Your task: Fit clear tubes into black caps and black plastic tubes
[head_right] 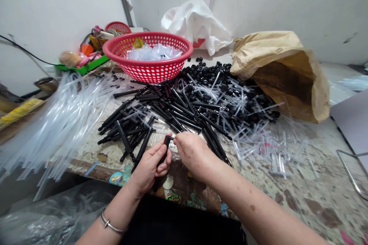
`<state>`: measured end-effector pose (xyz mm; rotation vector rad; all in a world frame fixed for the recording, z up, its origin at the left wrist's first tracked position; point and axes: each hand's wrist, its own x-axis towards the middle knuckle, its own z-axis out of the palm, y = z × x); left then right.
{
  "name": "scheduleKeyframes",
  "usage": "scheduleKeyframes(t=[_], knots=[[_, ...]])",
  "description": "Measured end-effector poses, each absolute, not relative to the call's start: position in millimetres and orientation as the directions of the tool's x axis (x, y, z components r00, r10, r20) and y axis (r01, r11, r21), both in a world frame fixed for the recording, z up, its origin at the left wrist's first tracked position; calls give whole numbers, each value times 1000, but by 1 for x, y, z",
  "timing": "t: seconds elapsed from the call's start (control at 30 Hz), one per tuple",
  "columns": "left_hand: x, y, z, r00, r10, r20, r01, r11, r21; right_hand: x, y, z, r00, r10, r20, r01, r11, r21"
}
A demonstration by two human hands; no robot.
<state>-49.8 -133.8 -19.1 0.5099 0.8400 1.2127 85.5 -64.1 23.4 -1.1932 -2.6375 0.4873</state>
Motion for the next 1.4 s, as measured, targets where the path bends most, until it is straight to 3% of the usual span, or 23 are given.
scheduleKeyframes(t=[0.1,0.2,0.33,0.43,0.5,0.57,0.73,0.97,1.17,1.4], knots=[[-50,-134,-19,105,949,-296,-602,298,741,83,-62,19,-657,754,12,691,609,-389],[-46,-136,-21,74,954,-289,-589,276,760,84,-59,12,-661,749,48,642,598,-480],[-45,-143,-16,-116,972,-203,-451,130,883,89,-62,13,-594,770,232,586,612,-531],[-61,-152,-4,-427,902,-60,-235,-47,971,89,-79,26,-542,785,300,616,614,-494],[-84,-157,5,-602,796,65,-11,-90,996,83,-98,31,-638,750,178,588,623,-516],[-111,-159,10,-675,713,189,245,-25,969,71,-118,32,-743,669,20,543,620,-566],[-157,-143,-1,-584,738,339,664,194,722,28,-139,21,-788,597,-149,562,597,-573],[-175,-99,-23,-318,861,398,900,141,413,-16,-109,21,-797,579,-170,597,715,-363],[-195,-64,-19,-271,891,364,922,132,365,-39,-80,16,-822,569,-33,541,760,-361],[-214,-39,-19,-335,892,302,907,219,361,-30,-60,29,-817,577,-16,538,752,-381]])
